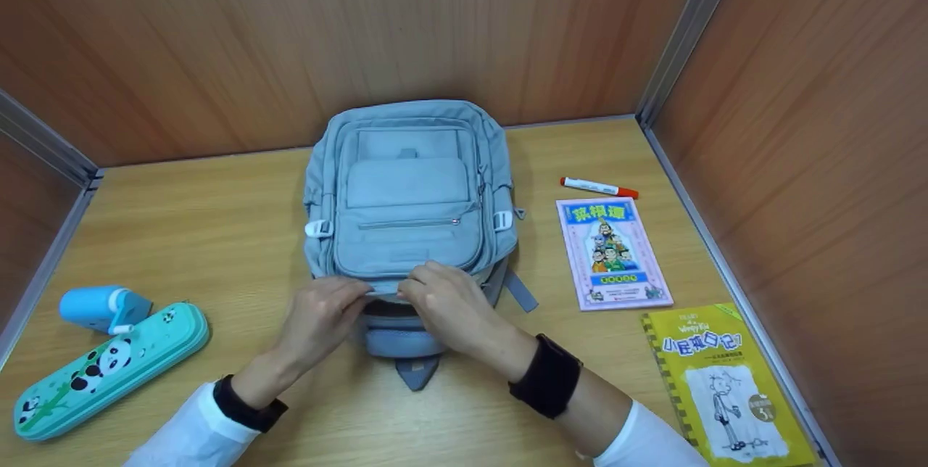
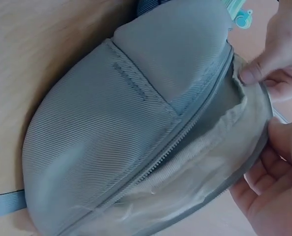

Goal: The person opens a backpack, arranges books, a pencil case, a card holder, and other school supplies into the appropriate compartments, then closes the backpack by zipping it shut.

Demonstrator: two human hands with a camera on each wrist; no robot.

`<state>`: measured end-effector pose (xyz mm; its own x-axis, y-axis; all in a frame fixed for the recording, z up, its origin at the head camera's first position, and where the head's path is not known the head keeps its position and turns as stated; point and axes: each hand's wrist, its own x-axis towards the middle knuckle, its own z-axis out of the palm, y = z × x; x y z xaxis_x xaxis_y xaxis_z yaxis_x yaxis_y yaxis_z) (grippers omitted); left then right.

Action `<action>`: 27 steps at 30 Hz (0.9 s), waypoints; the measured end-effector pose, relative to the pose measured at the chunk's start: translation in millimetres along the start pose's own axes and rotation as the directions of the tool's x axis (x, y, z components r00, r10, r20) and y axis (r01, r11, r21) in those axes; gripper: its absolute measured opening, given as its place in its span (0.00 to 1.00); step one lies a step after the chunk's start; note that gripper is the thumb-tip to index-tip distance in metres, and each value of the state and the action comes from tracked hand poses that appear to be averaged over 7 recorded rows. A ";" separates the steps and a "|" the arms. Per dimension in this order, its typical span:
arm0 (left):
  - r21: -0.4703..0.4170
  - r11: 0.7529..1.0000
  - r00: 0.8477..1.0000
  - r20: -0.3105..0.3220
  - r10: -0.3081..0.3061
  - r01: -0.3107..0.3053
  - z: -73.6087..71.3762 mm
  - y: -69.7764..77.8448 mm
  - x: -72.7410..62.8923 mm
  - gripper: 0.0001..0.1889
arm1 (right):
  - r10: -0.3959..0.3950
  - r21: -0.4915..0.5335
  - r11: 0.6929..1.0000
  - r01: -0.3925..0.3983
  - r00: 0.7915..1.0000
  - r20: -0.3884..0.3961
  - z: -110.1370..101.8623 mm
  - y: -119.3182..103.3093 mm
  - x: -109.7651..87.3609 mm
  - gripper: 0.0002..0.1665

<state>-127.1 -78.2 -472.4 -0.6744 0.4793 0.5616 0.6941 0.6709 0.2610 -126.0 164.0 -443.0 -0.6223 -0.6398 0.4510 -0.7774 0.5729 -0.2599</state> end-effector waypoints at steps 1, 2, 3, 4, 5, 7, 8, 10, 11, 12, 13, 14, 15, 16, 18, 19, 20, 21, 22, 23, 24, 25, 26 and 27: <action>-0.004 1.000 1.000 -0.008 -0.010 0.010 0.5 0.7 0.7 0.08 | 0.006 0.006 1.000 -0.006 1.000 -0.006 -0.2 1.1 -2.0 0.05; -0.009 1.000 1.000 -0.014 -0.022 0.022 1.1 1.4 1.4 0.08 | 0.019 0.012 1.000 -0.019 1.000 -0.013 -1.2 2.6 -4.6 0.05; -0.015 0.999 0.999 -0.019 -0.034 0.033 1.7 1.8 1.7 0.09 | 0.037 0.025 0.999 -0.036 0.999 -0.021 -2.8 4.4 -7.7 0.06; -0.022 0.999 0.999 -0.029 -0.043 0.042 2.3 2.0 1.9 0.09 | 0.055 0.038 0.998 -0.053 0.998 -0.033 -4.8 6.8 -10.9 0.07; -0.031 0.998 0.998 -0.039 -0.054 0.053 3.0 1.9 1.9 0.09 | 0.077 0.048 0.996 -0.075 0.996 -0.044 -7.3 9.7 -14.7 0.09; -0.040 0.997 0.995 -0.070 -0.070 0.067 3.5 1.9 2.8 0.10 | 0.120 0.064 0.991 -0.115 0.990 -0.073 -13.1 17.6 -23.9 0.14; -0.045 0.996 0.993 -0.087 -0.077 0.073 3.5 1.8 3.6 0.10 | 0.148 0.069 0.987 -0.143 0.986 -0.080 -16.9 22.0 -28.9 0.18; -0.056 0.995 0.989 -0.118 -0.087 0.081 3.2 1.7 5.8 0.11 | 0.216 0.069 0.975 -0.210 0.972 -0.090 -23.9 31.8 -39.2 0.25; -0.058 0.995 0.987 -0.130 -0.093 0.086 2.9 1.7 7.2 0.11 | 0.260 0.064 0.965 -0.255 0.962 -0.084 -27.6 37.3 -44.4 0.29; -0.059 0.994 0.985 -0.141 -0.098 0.090 2.6 1.7 8.6 0.12 | 0.309 0.060 0.951 -0.305 0.948 -0.074 -31.3 42.8 -49.4 0.32; -0.063 0.993 0.983 -0.150 -0.105 0.097 2.4 1.9 10.1 0.12 | 0.363 0.049 0.931 -0.360 0.930 -0.056 -35.0 48.5 -54.4 0.35; -0.065 0.993 0.981 -0.157 -0.112 0.103 1.5 1.4 11.6 0.13 | 0.424 0.039 0.905 -0.423 0.905 -0.031 -38.8 54.1 -58.3 0.37; -0.067 0.992 0.979 -0.164 -0.118 0.108 0.7 1.1 12.9 0.13 | 0.478 0.025 0.878 -0.478 0.878 -0.010 -41.9 60.2 -61.9 0.39; -0.064 0.991 0.977 -0.170 -0.126 0.117 0.0 1.0 14.3 0.13 | 0.523 0.006 0.852 -0.523 0.852 0.012 -44.8 67.0 -65.9 0.41; -0.061 0.990 0.975 -0.174 -0.137 0.128 -1.4 1.1 17.3 0.13 | 0.612 -0.026 0.791 -0.611 0.789 0.055 -50.4 79.5 -74.3 0.46; -0.064 0.989 0.975 -0.171 -0.141 0.132 -1.8 1.3 18.7 0.12 | 0.644 -0.039 0.765 -0.643 0.762 0.069 -53.2 85.7 -79.0 0.48; -0.067 0.989 0.975 -0.170 -0.144 0.134 -2.3 1.6 20.1 0.12 | 0.668 -0.052 0.744 -0.666 0.740 0.077 -55.9 91.9 -83.7 0.50; -0.072 0.988 0.975 -0.166 -0.147 0.137 -2.8 2.2 21.6 0.11 | 0.689 -0.060 0.725 -0.686 0.720 0.085 -58.5 97.7 -88.3 0.53; -0.078 0.987 0.975 -0.162 -0.152 0.141 -3.3 2.7 23.1 0.10 | 0.707 -0.067 0.707 -0.704 0.702 0.090 -61.3 103.3 -93.1 0.55; -0.086 0.986 0.975 -0.159 -0.154 0.142 -3.9 3.2 24.4 0.10 | 0.722 -0.074 0.691 -0.719 0.685 0.095 -64.4 108.4 -97.9 0.57; -0.092 0.985 0.975 -0.158 -0.159 0.146 -4.6 3.6 25.6 0.09 | 0.732 -0.079 0.681 -0.728 0.675 0.091 -67.4 113.7 -102.8 0.58; -0.098 0.984 0.974 -0.159 -0.164 0.149 -5.1 3.8 26.6 0.09 | 0.742 -0.090 0.670 -0.737 0.664 0.087 -71.0 118.5 -107.9 0.58; -0.101 0.983 0.973 -0.161 -0.167 0.152 -6.0 4.0 27.6 0.09 | 0.756 -0.100 0.655 -0.749 0.649 0.087 -74.9 122.8 -113.0 0.60; -0.101 0.983 0.972 -0.163 -0.170 0.155 -7.0 4.1 28.6 0.09 | 0.772 -0.108 0.636 -0.764 0.630 0.088 -78.9 126.8 -118.6 0.61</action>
<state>-141.7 -65.7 -449.7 -0.7325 0.2590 0.6296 0.6029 0.6763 0.4232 -143.4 353.0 -462.1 -0.9999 -0.0059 0.0083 -0.0089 0.9087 -0.4174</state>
